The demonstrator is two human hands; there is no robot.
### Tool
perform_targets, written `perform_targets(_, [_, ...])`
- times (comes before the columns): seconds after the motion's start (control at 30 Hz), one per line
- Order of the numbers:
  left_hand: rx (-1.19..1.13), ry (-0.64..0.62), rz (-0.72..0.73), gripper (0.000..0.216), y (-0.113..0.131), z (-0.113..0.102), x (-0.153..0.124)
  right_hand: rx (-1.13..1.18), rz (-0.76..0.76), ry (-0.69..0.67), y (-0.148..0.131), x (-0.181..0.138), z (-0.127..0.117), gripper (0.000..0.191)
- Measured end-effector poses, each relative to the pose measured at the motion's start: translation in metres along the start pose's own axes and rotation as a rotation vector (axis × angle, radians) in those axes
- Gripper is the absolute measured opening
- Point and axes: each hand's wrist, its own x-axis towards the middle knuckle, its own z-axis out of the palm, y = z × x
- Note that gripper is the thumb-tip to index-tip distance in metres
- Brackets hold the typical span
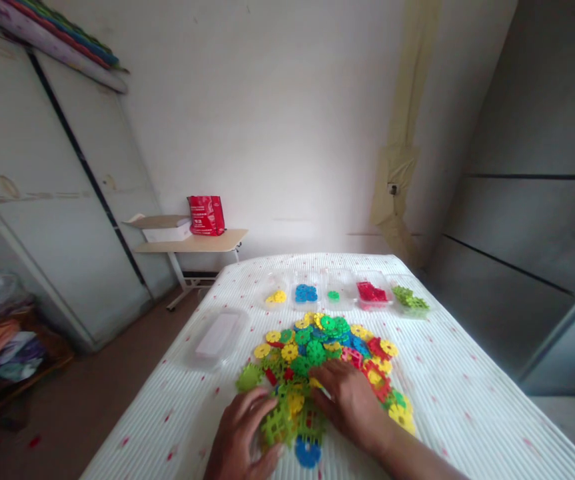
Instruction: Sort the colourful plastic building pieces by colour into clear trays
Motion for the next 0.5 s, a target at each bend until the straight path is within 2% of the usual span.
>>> perform_targets(0.17, [0.045,0.009,0.057,0.050,-0.007,0.011,0.001,-0.145,0.067,-0.126,-0.015,0.015,0.022,0.018])
perform_targets(0.3, [0.033,0.034,0.075,0.050,-0.010,0.017,0.003,-0.091,0.098,-0.131,-0.011,0.015,0.031,0.014])
perform_targets(0.4, [0.033,0.068,0.087,0.052,-0.012,0.020,0.004,0.047,0.090,-0.092,-0.005,0.010,0.025,0.008])
perform_targets(0.5, [0.031,0.095,0.100,0.058,-0.016,0.023,0.004,0.161,0.139,0.045,0.013,0.008,0.008,0.010])
